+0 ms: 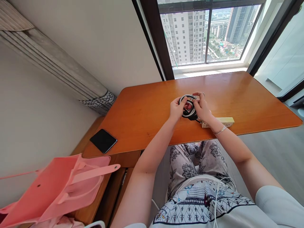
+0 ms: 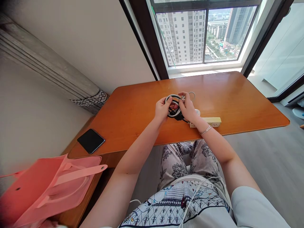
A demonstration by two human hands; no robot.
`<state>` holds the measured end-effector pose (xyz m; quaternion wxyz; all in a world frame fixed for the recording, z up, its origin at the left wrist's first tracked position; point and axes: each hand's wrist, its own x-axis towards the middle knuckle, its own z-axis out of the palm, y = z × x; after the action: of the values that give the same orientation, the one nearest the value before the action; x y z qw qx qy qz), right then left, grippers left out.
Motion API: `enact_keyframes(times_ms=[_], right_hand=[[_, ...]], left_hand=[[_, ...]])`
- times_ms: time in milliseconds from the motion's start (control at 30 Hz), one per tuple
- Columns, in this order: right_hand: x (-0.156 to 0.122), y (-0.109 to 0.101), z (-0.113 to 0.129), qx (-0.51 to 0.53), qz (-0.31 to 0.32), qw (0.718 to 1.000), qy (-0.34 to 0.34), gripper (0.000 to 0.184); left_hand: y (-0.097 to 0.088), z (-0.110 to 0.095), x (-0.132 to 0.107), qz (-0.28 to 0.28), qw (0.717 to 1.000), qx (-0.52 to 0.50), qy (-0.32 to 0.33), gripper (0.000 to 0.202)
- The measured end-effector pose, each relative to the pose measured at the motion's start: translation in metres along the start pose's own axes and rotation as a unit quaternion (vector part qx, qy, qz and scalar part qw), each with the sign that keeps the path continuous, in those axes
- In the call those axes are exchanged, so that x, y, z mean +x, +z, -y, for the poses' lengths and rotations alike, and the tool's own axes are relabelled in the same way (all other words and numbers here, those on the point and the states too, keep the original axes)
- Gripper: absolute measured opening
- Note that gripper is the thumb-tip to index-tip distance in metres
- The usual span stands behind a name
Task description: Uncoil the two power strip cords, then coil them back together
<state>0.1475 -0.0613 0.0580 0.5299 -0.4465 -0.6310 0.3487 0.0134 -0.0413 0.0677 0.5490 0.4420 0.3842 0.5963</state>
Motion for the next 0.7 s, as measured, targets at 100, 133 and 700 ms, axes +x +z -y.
enact_keyframes(times_ms=[100,133,700], right_hand=[[0.001,0.001,-0.004,-0.006,0.002,1.000,-0.005,0.038],[0.002,0.000,-0.005,-0.017,-0.008,1.000,-0.013,0.037],[-0.003,-0.015,0.018,-0.469,-0.013,0.865,-0.176,0.024]], left_hand=[[0.000,-0.002,-0.002,0.011,0.999,-0.035,-0.028,0.040],[0.000,-0.002,-0.003,0.012,0.998,-0.046,-0.029,0.041],[0.005,-0.002,-0.002,0.021,1.000,-0.010,-0.010,0.039]])
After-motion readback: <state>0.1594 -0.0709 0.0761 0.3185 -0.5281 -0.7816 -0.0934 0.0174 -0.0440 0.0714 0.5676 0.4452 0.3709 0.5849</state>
